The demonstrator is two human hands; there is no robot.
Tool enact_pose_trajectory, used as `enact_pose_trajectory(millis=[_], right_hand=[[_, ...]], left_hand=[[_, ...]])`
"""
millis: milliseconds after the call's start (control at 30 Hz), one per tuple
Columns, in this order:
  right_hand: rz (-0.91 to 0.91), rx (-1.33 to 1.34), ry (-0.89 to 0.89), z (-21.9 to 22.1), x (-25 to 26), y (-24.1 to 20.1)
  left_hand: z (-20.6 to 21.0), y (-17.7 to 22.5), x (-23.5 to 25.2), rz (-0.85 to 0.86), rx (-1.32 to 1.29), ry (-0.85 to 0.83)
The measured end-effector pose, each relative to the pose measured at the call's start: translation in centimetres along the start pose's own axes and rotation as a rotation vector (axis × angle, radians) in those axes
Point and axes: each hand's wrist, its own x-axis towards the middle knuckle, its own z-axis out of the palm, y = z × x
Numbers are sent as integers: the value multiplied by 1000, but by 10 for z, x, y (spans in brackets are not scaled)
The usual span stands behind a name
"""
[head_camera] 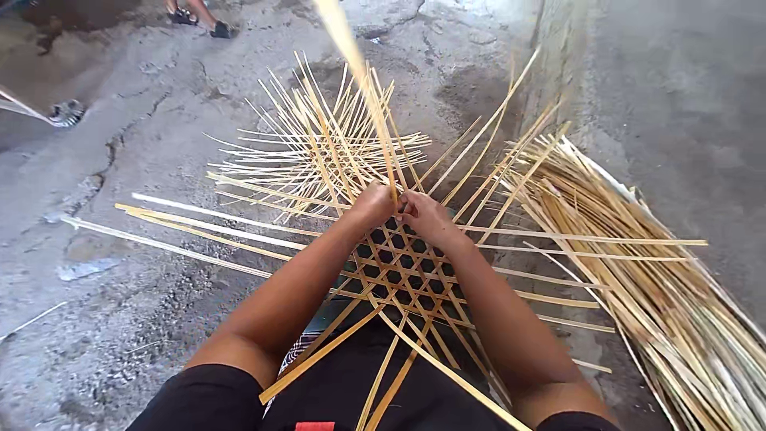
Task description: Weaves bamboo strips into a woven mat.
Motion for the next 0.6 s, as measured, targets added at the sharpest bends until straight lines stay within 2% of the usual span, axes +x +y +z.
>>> enact_pose_trajectory(millis=[67,167,233,300,367,433,533,600], right_hand=[[-22,7,12,2,-1,8],[-64,89,37,-1,-7,14],[-60,106,50,2,-8,16],[-14,93,37,4,-5,14],[40,79,38,7,-1,11],[92,74,70,11,-1,8],[108,80,173,13,-7,5],[96,112,295,8,-14,8]], left_hand=[[-3,-1,7,14,-59,-95],[-8,-17,1,26,-433,-110],[-7,-38,-10,124,-670,-110],[-4,-54,-17,234,-784,-113],[-2,-56,-18,293,-783,-103],[-2,-43,-15,270,-662,-89],[-3,-18,-6,81,-441,-34],[0,-12,-1,1,-396,-5]])
